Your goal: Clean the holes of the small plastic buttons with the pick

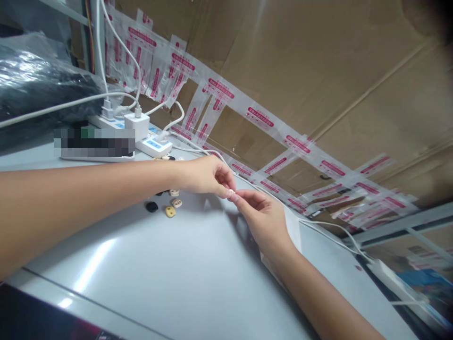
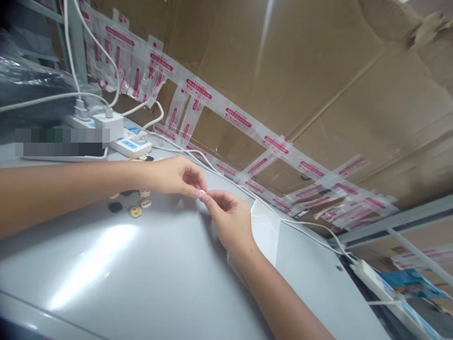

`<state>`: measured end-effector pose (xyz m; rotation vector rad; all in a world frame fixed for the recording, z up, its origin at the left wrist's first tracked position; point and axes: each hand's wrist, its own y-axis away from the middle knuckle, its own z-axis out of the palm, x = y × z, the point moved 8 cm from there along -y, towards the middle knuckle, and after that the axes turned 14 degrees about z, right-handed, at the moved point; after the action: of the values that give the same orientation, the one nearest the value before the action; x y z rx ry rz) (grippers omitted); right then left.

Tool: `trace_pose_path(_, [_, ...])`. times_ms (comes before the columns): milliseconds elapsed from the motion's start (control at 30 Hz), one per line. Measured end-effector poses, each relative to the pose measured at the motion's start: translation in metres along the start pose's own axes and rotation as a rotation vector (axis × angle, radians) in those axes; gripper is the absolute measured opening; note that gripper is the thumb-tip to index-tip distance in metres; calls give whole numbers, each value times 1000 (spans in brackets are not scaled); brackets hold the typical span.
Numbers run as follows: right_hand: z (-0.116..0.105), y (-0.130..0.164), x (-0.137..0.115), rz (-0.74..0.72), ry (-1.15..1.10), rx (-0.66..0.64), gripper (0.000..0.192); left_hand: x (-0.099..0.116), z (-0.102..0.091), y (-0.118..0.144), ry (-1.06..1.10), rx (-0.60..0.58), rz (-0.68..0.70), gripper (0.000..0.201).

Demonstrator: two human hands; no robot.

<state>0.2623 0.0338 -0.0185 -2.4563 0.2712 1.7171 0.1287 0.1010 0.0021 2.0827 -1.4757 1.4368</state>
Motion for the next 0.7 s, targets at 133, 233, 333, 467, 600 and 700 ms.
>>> trace_pose_path(133, [0, 0, 1, 59, -19, -8, 33, -2, -1, 1, 13, -11, -6, 22])
trace_pose_path(233, [0, -1, -2, 69, -64, -7, 32, -2, -3, 1, 38, -11, -2, 24])
trace_pose_path(333, [-1, -1, -6, 55, -109, -9, 32, 0, -3, 0, 69, -12, 37, 23])
trace_pose_path(467, [0, -3, -6, 42, -125, -40, 27, 1, 0, -2, 65, -33, 75, 22])
trace_pose_path(600, [0, -4, -3, 45, -113, -42, 26, 2, 1, -2, 70, -11, 81, 28])
trace_pose_path(700, [-1, -4, -3, 61, -115, -31, 27, 4, 4, 0, 39, -39, 82, 30])
